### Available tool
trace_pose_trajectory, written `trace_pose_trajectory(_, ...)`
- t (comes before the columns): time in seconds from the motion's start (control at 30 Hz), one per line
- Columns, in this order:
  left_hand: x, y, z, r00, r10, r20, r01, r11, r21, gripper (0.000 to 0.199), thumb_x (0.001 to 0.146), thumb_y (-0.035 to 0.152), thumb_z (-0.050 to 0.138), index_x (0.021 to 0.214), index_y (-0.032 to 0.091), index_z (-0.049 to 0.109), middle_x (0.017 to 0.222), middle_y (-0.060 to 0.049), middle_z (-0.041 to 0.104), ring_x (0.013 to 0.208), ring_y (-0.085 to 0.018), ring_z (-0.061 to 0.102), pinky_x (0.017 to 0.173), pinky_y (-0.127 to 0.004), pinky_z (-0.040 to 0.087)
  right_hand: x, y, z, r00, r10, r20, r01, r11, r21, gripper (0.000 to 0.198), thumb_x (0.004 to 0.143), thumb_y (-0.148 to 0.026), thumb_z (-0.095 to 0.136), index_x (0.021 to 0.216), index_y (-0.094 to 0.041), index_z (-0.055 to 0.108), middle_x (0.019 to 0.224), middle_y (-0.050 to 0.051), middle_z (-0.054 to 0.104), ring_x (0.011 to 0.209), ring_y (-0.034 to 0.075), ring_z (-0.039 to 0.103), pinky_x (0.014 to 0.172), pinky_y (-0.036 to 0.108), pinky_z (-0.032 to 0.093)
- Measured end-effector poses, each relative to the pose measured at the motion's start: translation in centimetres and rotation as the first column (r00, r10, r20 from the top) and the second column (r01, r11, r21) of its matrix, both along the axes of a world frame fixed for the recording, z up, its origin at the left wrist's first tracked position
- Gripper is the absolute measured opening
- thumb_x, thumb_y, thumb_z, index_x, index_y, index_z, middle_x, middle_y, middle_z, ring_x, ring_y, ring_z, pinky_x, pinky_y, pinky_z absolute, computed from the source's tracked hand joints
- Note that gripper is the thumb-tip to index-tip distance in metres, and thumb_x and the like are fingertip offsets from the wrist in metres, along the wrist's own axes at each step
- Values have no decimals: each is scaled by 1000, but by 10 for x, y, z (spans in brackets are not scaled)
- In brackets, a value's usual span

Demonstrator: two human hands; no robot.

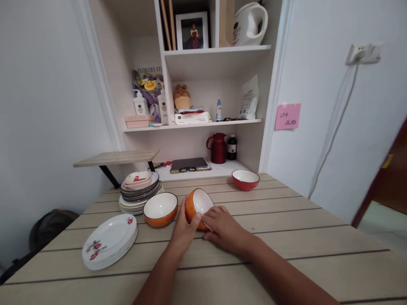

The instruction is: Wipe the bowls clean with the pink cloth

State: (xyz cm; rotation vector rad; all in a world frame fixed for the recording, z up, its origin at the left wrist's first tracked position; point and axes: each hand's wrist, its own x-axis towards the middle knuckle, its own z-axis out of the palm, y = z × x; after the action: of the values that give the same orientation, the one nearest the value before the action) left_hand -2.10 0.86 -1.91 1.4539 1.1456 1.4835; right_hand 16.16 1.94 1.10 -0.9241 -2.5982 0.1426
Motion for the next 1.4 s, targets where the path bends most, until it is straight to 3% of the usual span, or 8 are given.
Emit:
trace_pose_trajectory(0.13,-2,11,-10,998,18,55,-17,1000,-19,85,84,59,67,152,19,37,156,-17,48,145,-32,46,121,-45,34,9,7,0,996,-44,76,39,997,66,45,89,-28,71,133,-28,61,125,9,70,120,32,53,108,50,28)
trace_pose_trajectory(0.27,0,14,-12,998,10,65,-9,1000,-18,84,85,61,65,152,19,37,154,-16,50,143,-31,48,120,-44,35,8,8,-4,996,-67,57,61,994,89,35,90,-20,67,125,-24,65,118,9,72,115,29,55,105,47,31)
trace_pose_trajectory(0.47,3,-2,0,999,12,-37,-13,999,-43,96,88,64,62,160,19,18,170,-16,24,157,-29,23,124,-39,28,-3,1,-11,990,-75,-118,72,997,-35,21,90,-20,67,111,-24,66,111,5,72,105,26,58,92,40,39)
trace_pose_trajectory(0.67,0,2,-1,999,44,-5,-45,998,-48,88,88,67,60,157,21,31,164,-14,38,152,-29,34,123,-39,30,-16,-7,-10,957,-14,-291,-30,989,-148,16,90,-19,67,105,-22,62,106,5,71,98,24,59,91,37,43)
trace_pose_trajectory(1.0,-2,15,-12,995,80,59,-80,997,2,72,89,58,63,149,23,46,150,-13,55,140,-31,51,119,-45,35,6,5,-8,999,-44,-7,44,996,76,35,89,-26,70,123,-26,64,116,7,71,116,30,52,110,50,25)
trace_pose_trajectory(1.23,2,2,-3,992,112,62,-108,992,-59,90,91,65,59,161,22,21,170,-13,25,156,-28,26,125,-39,24,-8,-1,-13,992,-65,-111,66,998,1,21,93,-24,66,113,-25,65,108,6,71,102,25,58,89,38,36)
trace_pose_trajectory(1.3,4,0,-3,998,48,37,-47,999,-22,97,85,61,69,161,22,22,169,-15,26,155,-30,26,125,-41,25,-12,0,-15,974,-97,-204,92,995,-36,5,95,-25,62,99,-22,64,99,4,71,94,24,59,85,37,37)
trace_pose_trajectory(1.4,7,0,-3,999,-44,9,44,999,-21,106,76,54,81,161,23,25,166,-16,33,153,-34,30,124,-43,28,-13,3,-17,933,-126,-338,99,991,-94,20,101,-23,50,81,-21,55,85,1,68,80,20,58,79,34,39)
